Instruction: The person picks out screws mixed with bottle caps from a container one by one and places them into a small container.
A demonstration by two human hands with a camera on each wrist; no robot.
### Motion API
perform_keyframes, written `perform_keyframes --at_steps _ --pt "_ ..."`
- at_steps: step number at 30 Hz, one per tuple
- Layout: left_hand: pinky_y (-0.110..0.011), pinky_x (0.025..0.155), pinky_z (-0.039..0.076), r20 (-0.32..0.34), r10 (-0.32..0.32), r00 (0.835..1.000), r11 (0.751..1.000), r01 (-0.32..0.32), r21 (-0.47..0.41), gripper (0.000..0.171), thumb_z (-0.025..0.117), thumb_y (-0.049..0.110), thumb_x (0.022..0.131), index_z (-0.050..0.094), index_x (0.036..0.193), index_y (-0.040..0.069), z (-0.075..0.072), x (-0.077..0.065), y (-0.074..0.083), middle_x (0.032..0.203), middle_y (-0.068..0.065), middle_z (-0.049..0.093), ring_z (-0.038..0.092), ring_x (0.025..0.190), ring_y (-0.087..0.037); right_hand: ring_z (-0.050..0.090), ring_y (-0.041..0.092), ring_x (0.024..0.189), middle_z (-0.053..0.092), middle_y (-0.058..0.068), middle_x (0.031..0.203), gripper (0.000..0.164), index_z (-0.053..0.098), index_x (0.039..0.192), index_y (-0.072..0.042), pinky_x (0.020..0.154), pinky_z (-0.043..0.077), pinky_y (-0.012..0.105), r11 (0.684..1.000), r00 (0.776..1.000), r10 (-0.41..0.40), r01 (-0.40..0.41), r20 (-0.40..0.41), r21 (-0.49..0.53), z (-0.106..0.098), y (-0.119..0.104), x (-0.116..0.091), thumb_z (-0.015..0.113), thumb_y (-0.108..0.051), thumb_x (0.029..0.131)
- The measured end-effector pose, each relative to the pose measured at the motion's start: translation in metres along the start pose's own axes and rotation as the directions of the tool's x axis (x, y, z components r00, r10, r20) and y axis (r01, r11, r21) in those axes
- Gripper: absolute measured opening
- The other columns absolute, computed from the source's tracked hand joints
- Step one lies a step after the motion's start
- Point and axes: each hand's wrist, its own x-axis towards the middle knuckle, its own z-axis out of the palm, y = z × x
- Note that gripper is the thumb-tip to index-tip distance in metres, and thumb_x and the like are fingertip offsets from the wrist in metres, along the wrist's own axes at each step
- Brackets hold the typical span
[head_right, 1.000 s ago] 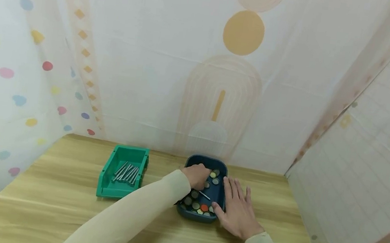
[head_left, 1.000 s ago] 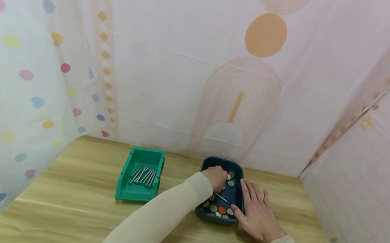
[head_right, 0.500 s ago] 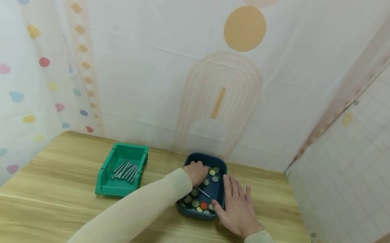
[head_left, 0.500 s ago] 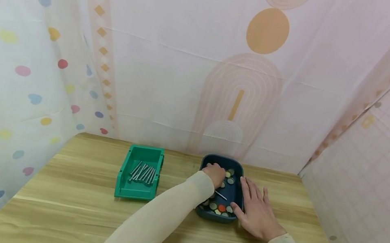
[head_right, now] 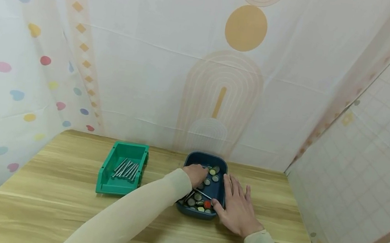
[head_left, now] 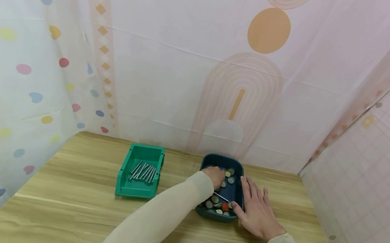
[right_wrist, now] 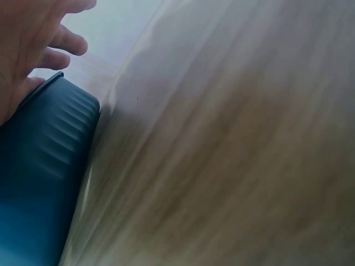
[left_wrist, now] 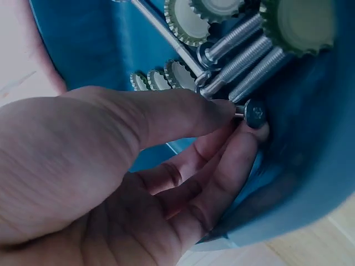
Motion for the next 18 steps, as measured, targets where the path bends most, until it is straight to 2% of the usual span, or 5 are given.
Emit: perform_keyframes --at_steps 4,9,11,15,18 --pt "-0.041 0.095 0.071 0.006 -0.001 1.000 1.000 0.001 0.014 0.036 0.071 0.027 0.118 0.074 0.153 0.021 0.004 0.002 -0.001 0.133 -0.005 0.084 0.083 0.113 -0.020 0.040 0.055 0.172 0.031 0.027 0.190 0.087 0.024 0.185 -0.006 0.137 0.021 0.086 1.000 1.000 -0.001 0.001 0.005 -0.001 0.000 0.001 0.000 0.058 -0.051 0.120" --pt "-0.038 0.096 0.070 0.011 0.019 1.000 1.000 -0.019 0.004 0.021 0.073 0.028 0.116 0.081 0.136 0.022 0.005 -0.003 -0.002 0.127 -0.002 0.085 0.081 0.110 -0.018 0.042 0.055 0.170 0.031 0.027 0.190 0.087 0.024 0.185 -0.006 0.137 0.021 0.087 1.000 1.000 0.000 0.000 0.002 -0.003 0.000 0.001 -0.001 0.059 -0.051 0.120" --pt "-0.036 0.098 0.069 -0.001 0.021 1.000 1.000 -0.021 0.004 0.019 0.075 0.026 0.116 0.082 0.132 0.020 0.001 -0.010 0.000 0.126 -0.002 0.085 0.081 0.111 -0.018 0.042 0.055 0.170 0.032 0.027 0.190 0.087 0.025 0.185 -0.006 0.136 0.022 0.087 1.000 1.000 -0.002 0.002 0.000 -0.006 0.000 0.001 -0.001 0.059 -0.051 0.120" --pt "-0.035 0.101 0.069 -0.016 -0.013 1.000 1.000 0.013 0.007 0.024 0.074 0.024 0.116 0.081 0.138 0.017 -0.014 -0.032 0.009 0.129 -0.003 0.086 0.082 0.115 -0.018 0.042 0.054 0.170 0.032 0.027 0.190 0.087 0.024 0.186 -0.006 0.137 0.022 0.086 1.000 1.000 -0.008 0.008 -0.003 -0.016 0.001 0.002 0.000 0.059 -0.051 0.120" --pt "-0.036 0.098 0.070 -0.017 -0.029 0.999 0.999 0.029 0.013 0.023 0.072 0.025 0.117 0.083 0.136 0.018 -0.018 -0.036 0.012 0.129 -0.003 0.086 0.083 0.114 -0.018 0.042 0.054 0.171 0.031 0.026 0.190 0.087 0.024 0.186 -0.006 0.137 0.022 0.086 1.000 1.000 -0.005 0.005 0.002 -0.018 0.001 0.001 0.000 0.059 -0.051 0.120"
